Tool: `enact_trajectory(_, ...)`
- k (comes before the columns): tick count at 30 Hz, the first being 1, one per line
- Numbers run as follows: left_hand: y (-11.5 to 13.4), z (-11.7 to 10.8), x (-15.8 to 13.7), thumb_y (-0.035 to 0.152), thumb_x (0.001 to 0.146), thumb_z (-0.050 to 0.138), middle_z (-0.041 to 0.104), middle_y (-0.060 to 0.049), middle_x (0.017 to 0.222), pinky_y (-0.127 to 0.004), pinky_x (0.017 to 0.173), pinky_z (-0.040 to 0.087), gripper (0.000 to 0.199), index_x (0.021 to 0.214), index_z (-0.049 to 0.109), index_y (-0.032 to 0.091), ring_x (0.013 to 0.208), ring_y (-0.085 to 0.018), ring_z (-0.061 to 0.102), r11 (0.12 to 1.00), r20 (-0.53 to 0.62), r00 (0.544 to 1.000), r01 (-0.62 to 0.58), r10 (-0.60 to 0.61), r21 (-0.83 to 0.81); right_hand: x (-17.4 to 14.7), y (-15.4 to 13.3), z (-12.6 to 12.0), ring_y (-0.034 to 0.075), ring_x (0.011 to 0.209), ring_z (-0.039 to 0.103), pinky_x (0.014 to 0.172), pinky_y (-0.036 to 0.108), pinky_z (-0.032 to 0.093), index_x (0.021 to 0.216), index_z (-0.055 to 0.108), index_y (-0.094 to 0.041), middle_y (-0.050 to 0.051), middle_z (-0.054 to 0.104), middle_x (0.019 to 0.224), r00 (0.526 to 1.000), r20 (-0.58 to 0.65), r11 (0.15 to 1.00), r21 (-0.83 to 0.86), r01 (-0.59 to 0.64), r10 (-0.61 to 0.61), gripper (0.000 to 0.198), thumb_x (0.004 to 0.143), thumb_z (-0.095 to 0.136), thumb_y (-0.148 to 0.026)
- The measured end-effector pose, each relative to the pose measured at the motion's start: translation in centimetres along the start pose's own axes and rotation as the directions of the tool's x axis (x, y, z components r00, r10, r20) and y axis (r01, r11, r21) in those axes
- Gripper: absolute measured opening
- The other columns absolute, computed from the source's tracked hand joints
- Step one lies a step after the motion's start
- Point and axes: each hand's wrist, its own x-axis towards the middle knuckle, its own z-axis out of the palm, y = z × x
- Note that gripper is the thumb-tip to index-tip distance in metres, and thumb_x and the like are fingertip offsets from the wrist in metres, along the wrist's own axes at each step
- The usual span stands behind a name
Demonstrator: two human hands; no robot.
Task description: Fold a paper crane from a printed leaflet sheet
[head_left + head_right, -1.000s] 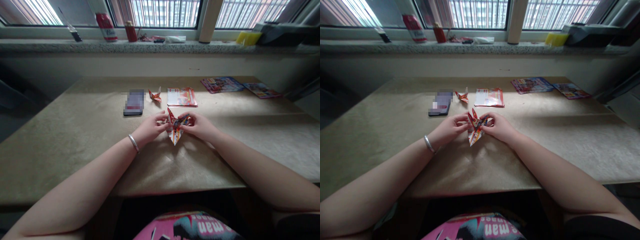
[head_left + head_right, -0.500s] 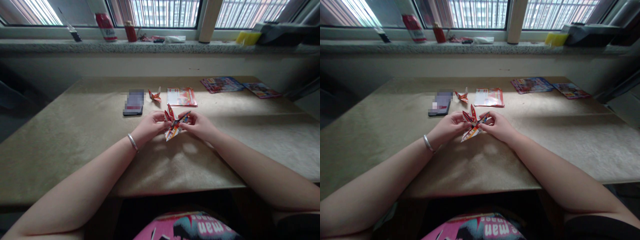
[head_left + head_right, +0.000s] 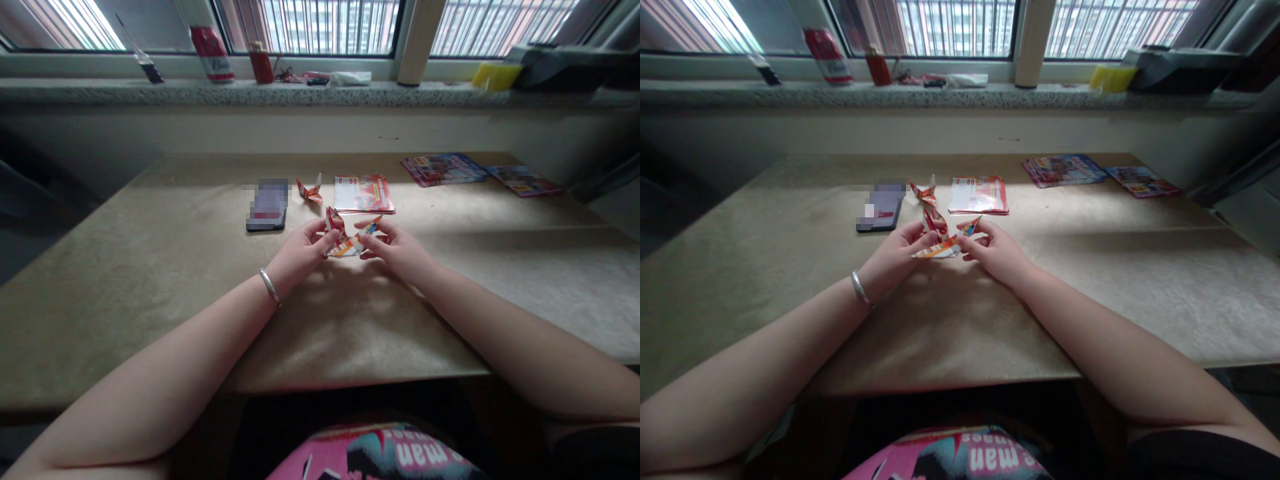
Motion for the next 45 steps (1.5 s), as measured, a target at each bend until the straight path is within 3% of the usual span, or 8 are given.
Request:
enact_trajectory(4,-0.3,0.1,0.1,0.042,0.081,0.068,0.067,-0.007,0.105,-0.022,0.064,0.049,0.043,0.116,0.061,0.018,0.081,-0.015,0.064,0.998,-0.064,0.996,-0.056,0.057,0.012,0.1,0.1,0.1,0.013,0.080,0.066,0.071,0.028,0.058,0.109,0.060,-0.023,0.004,0.065,0.103,0.998,-0.042,0.994,0.099,-0.037,0.041,0.046,0.073,0.075,-0.048)
enact_trajectory(9,-0.8,0.0,0.2,0.039,0.083,0.067,0.063,-0.005,0.099,-0.017,0.046,0.038,0.061,0.138,0.043,0.027,0.059,-0.008,0.054,0.994,-0.119,0.987,-0.108,0.105,-0.017,0.2,0.1,0.2,0.010,0.067,0.062,0.064,0.025,0.058,0.102,0.060,-0.022,0.002,0.065,0.091,0.993,-0.054,0.980,0.177,-0.091,0.102,0.033,0.079,0.072,-0.043)
enact_trajectory(14,-1.2,0.0,0.4,0.051,0.083,0.066,0.059,-0.011,0.123,-0.028,0.067,0.053,0.080,0.149,0.026,0.030,0.082,-0.018,0.065,0.981,-0.089,0.981,-0.179,0.172,-0.070,0.0,0.0,0.3,0.009,0.060,0.059,0.058,0.023,0.055,0.102,0.060,-0.022,-0.001,0.064,0.080,0.994,-0.021,0.981,0.164,-0.107,0.112,0.031,0.080,0.071,-0.041)
enact_trajectory(18,-1.4,0.0,0.7,0.051,0.080,0.070,0.053,-0.015,0.134,-0.035,0.079,0.056,0.095,0.151,0.011,0.029,0.099,-0.025,0.067,0.972,-0.111,0.979,-0.185,0.169,-0.145,-0.1,0.0,0.2,0.008,0.058,0.057,0.057,0.022,0.052,0.104,0.060,-0.021,-0.001,0.064,0.080,0.995,-0.021,0.986,0.137,-0.096,0.100,0.034,0.078,0.072,-0.041)
enact_trajectory(23,-1.8,0.0,0.8,0.048,0.081,0.070,0.063,-0.011,0.113,-0.036,0.082,0.056,0.081,0.143,0.025,0.024,0.099,-0.024,0.067,0.959,-0.115,0.955,-0.281,0.275,-0.040,0.0,0.0,0.3,0.009,0.061,0.058,0.057,0.024,0.051,0.105,0.058,-0.021,0.000,0.067,0.088,0.999,-0.016,0.996,0.081,-0.026,0.028,0.037,0.076,0.072,-0.039)
enact_trajectory(26,-1.9,0.1,0.5,0.045,0.081,0.071,0.065,-0.008,0.102,-0.034,0.075,0.057,0.075,0.136,0.024,0.024,0.088,-0.021,0.068,0.952,-0.151,0.940,-0.300,0.305,0.059,0.1,0.2,0.3,0.011,0.065,0.059,0.057,0.025,0.051,0.106,0.057,-0.021,0.002,0.067,0.090,1.000,-0.007,0.999,0.038,0.020,-0.019,0.038,0.075,0.071,-0.037)
enact_trajectory(35,-2.3,0.1,0.7,0.044,0.085,0.066,0.063,-0.009,0.111,-0.030,0.072,0.058,0.050,0.110,0.028,0.024,0.092,-0.018,0.069,0.945,-0.107,0.939,-0.324,0.327,0.047,0.4,0.6,0.2,0.013,0.071,0.060,0.058,0.027,0.053,0.108,0.056,-0.021,0.003,0.068,0.092,0.998,-0.027,0.998,0.002,0.060,-0.060,0.039,0.075,0.069,-0.036)
enact_trajectory(45,-2.5,-0.3,0.9,0.048,0.093,0.051,0.056,-0.014,0.128,-0.038,0.089,0.054,0.055,0.138,0.039,0.020,0.108,-0.024,0.061,0.917,-0.036,0.939,-0.325,0.342,0.229,0.4,0.5,0.3,0.015,0.078,0.064,0.064,0.028,0.056,0.105,0.057,-0.022,0.002,0.068,0.093,0.997,-0.008,0.994,0.079,0.075,-0.074,0.043,0.072,0.075,-0.041)
